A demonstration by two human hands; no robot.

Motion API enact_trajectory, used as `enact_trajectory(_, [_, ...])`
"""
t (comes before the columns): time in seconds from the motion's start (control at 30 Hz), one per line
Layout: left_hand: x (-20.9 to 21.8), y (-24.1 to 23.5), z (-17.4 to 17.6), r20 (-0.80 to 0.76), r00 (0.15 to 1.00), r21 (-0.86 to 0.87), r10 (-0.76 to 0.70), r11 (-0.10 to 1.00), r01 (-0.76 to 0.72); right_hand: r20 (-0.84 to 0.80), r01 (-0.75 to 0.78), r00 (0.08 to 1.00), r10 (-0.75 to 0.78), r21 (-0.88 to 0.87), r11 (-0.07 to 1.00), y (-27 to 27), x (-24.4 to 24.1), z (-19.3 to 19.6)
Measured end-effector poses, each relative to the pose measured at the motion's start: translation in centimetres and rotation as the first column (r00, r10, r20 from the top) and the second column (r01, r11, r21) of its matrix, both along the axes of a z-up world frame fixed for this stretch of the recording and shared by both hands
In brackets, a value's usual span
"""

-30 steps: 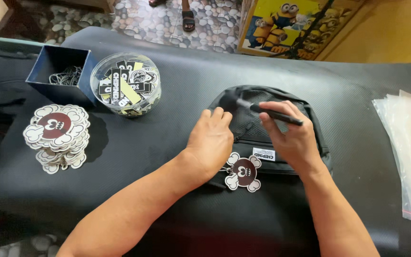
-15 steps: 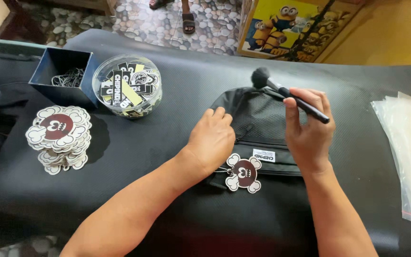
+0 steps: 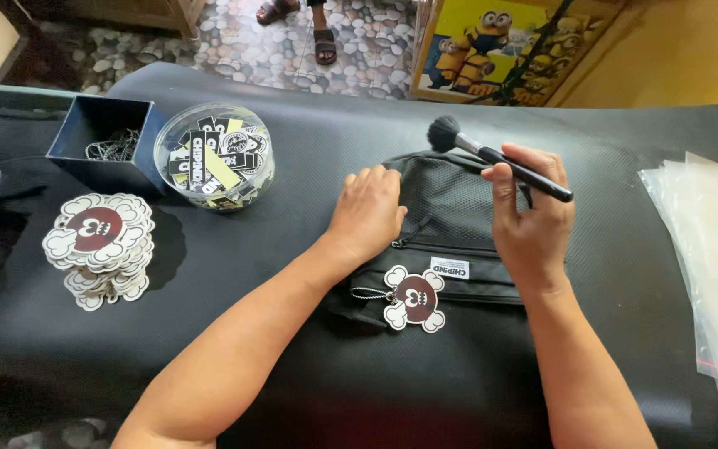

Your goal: The person attaches a decorative keychain to a small black bag, then uses a brush to clean the bag's surface. Finally, they place the bag into a clear plastic zip-lock bag and seal it.

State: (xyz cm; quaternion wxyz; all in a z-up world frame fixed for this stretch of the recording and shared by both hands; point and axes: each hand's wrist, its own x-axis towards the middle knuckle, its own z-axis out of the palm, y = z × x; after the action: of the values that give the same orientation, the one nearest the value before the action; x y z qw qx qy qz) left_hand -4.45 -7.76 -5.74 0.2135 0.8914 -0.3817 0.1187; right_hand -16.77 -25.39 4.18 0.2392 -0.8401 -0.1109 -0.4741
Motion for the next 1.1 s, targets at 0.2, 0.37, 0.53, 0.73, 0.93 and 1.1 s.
enact_trajectory(0.2, [-3.9, -1.2, 1.6, 0.397, 0.918, 0.081, 0.014, 0.995, -0.051, -0.025, 0.01, 1.0, -0.008, 0.089, 0.996, 0.1, 0.0, -0.8])
enact_trajectory(0.37, [-5.6, -0.9, 0.4, 0.463, 0.884, 0.226, -0.054, 0.972, -0.059, -0.012, 0.002, 1.0, -0.003, -0.065, 0.998, 0.6, 0.2, -0.9])
enact_trajectory(0.53, [-7.4, 0.3, 0.4, 0.42, 0.902, 0.349, -0.102, 0.936, -0.056, -0.044, -0.011, 0.999, 0.001, -0.227, 0.974, 1.1, 0.1, -1.3])
enact_trajectory(0.73, [-3.6, 4.4, 7.4, -0.066, 0.966, 0.185, -0.248, 0.949, 0.256, -0.093, 0.023, 0.995, -0.043, -0.208, 0.978, 0.8, -0.3, -0.9])
enact_trajectory(0.93, [-0.5, 8.6, 12.5, -0.43, 0.882, -0.142, -0.192, 0.979, 0.144, -0.318, -0.177, 0.922, 0.22, 0.16, 0.971, 2.1, -0.5, -0.9])
enact_trajectory(1.1, [1.4, 8.7, 8.8, -0.468, 0.864, 0.401, 0.185, 0.916, 0.02, -0.332, -0.319, 0.854, 0.401, 0.276, 0.907, 3.9, -1.4, -0.6])
